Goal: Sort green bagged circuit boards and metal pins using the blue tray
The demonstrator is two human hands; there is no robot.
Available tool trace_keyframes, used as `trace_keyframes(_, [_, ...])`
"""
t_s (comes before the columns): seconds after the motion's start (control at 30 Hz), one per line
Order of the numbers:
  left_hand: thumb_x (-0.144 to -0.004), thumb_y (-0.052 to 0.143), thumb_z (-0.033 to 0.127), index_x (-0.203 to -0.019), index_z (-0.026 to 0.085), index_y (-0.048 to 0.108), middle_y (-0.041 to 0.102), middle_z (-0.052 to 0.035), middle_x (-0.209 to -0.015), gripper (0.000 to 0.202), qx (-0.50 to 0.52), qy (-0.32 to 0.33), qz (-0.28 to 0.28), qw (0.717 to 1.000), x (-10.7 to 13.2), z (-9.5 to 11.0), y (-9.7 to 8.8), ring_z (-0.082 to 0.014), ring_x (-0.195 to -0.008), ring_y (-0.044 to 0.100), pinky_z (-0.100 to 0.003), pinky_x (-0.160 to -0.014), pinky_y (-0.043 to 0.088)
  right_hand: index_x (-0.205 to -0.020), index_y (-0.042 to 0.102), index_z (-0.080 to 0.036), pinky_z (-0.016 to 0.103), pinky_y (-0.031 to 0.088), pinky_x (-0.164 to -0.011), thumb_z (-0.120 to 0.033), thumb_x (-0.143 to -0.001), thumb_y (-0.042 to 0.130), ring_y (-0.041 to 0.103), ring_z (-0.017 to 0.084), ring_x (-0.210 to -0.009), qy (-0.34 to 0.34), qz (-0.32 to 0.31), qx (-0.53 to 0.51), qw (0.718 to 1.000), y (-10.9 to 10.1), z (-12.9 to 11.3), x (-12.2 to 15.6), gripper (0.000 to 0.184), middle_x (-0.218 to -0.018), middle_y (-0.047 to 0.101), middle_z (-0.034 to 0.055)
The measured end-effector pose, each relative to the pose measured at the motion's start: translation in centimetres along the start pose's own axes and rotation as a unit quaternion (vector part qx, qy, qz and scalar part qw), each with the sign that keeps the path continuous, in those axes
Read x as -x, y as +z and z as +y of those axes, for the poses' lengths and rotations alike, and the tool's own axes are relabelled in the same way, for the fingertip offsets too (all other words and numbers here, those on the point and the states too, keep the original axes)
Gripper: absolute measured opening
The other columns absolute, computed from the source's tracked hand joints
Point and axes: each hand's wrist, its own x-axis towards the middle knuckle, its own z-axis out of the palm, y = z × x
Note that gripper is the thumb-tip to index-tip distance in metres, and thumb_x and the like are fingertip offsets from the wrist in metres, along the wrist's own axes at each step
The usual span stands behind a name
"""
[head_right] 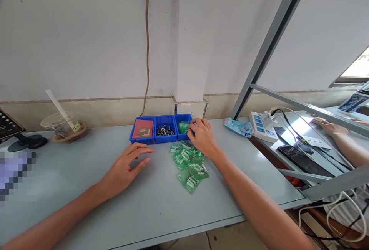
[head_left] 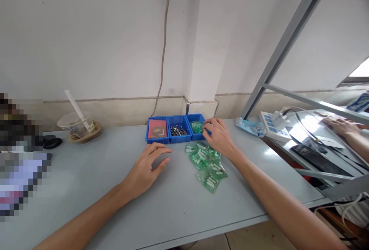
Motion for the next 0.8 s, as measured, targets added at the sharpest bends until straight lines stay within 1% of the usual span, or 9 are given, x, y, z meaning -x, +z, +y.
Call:
trace_keyframes(0.13, [-0.107,0.050,0.039,-0.132,0.034,0.064,0.056,-0.0060,-0.135,0.029,-0.012,0.013,-0.008,1.000,0.0,-0.3,0.1,-0.0265,-0.123,0.054,-0.025,-0.061,0.057,-0.109,0.070,-0.021,0.046,0.043,-0.098,-0.027,-0.104,0.052,0.055,0.031,-0.108,-0.002,0.035,-0.005,0.999,-0.8,-1.0,-0.1,0.020,-0.119,0.065,0.0130])
trace_keyframes(0.2, [-0.108,0.050,0.038,-0.133,0.033,0.063,0.055,-0.0063,-0.136,0.029,-0.020,0.020,-0.012,1.000,0.0,-0.5,0.2,-0.0263,-0.124,0.052,-0.027,-0.066,0.058,-0.108,0.067,-0.020,0.042,0.045,-0.093,-0.030,-0.106,0.049,0.058,0.027,-0.101,-0.024,0.010,-0.045,0.999,-1.5,-2.0,-0.1,0.020,-0.110,0.066,0.0118])
trace_keyframes(0.27, [-0.108,0.050,0.036,-0.134,0.032,0.062,0.054,-0.0069,-0.137,0.029,-0.032,0.032,-0.014,0.999,0.0,-0.6,0.3,-0.0263,-0.125,0.052,-0.030,-0.074,0.060,-0.103,0.064,-0.022,0.035,0.046,-0.080,-0.037,-0.107,0.050,0.061,0.023,-0.088,-0.060,-0.085,-0.091,0.990,-2.2,-3.2,0.0,0.021,-0.095,0.066,0.0065])
trace_keyframes(0.33, [-0.108,0.049,0.035,-0.135,0.030,0.061,0.054,-0.0076,-0.137,0.029,-0.046,0.047,-0.013,0.998,0.0,-0.8,0.3,-0.0267,-0.126,0.052,-0.037,-0.088,0.059,-0.104,0.062,-0.023,0.032,0.042,-0.069,-0.048,-0.104,0.056,0.061,0.021,-0.077,-0.086,-0.184,-0.101,0.974,-2.5,-4.1,0.4,0.026,-0.085,0.066,0.0018])
trace_keyframes(0.43, [-0.108,0.049,0.034,-0.135,0.030,0.061,0.054,-0.0079,-0.137,0.030,-0.060,0.057,-0.011,0.997,0.0,-0.8,0.3,-0.0272,-0.127,0.051,-0.042,-0.098,0.056,-0.114,0.061,-0.024,0.033,0.042,-0.069,-0.060,-0.098,0.063,0.066,0.024,-0.084,-0.115,-0.253,-0.083,0.957,-2.1,-4.9,1.0,0.040,-0.096,0.070,0.0037])
trace_keyframes(0.53, [-0.108,0.050,0.034,-0.136,0.031,0.061,0.054,-0.0078,-0.137,0.031,-0.065,0.060,-0.007,0.996,-0.1,-0.8,0.3,-0.0273,-0.128,0.051,-0.041,-0.099,0.056,-0.122,0.060,-0.024,0.036,0.046,-0.076,-0.059,-0.099,0.061,0.068,0.027,-0.094,-0.127,-0.260,-0.079,0.954,-1.2,-5.2,1.6,0.042,-0.108,0.071,0.0068])
trace_keyframes(0.67, [-0.108,0.051,0.031,-0.136,0.031,0.061,0.055,-0.0071,-0.136,0.030,-0.084,0.077,0.000,0.994,-0.1,-0.6,0.3,-0.0264,-0.128,0.052,-0.044,-0.108,0.050,-0.134,0.058,-0.022,0.039,0.048,-0.081,-0.054,-0.103,0.056,0.068,0.029,-0.100,-0.129,-0.238,-0.078,0.959,-0.4,-5.8,2.1,0.045,-0.112,0.070,0.0095])
trace_keyframes(0.73, [-0.108,0.051,0.031,-0.137,0.031,0.061,0.056,-0.0071,-0.136,0.031,-0.087,0.077,-0.002,0.993,-0.1,-0.6,0.3,-0.0263,-0.128,0.052,-0.044,-0.109,0.050,-0.134,0.059,-0.021,0.039,0.048,-0.080,-0.053,-0.103,0.056,0.068,0.029,-0.098,-0.126,-0.232,-0.077,0.961,-0.2,-6.2,2.1,0.045,-0.111,0.069,0.0094])
trace_keyframes(0.8, [-0.107,0.051,0.032,-0.137,0.030,0.061,0.056,-0.0071,-0.136,0.031,-0.087,0.073,-0.008,0.993,-0.1,-0.5,0.3,-0.0265,-0.128,0.052,-0.044,-0.108,0.050,-0.128,0.061,-0.022,0.037,0.048,-0.079,-0.052,-0.103,0.057,0.068,0.027,-0.095,-0.119,-0.231,-0.078,0.962,-0.2,-6.6,2.1,0.039,-0.108,0.068,0.0080])
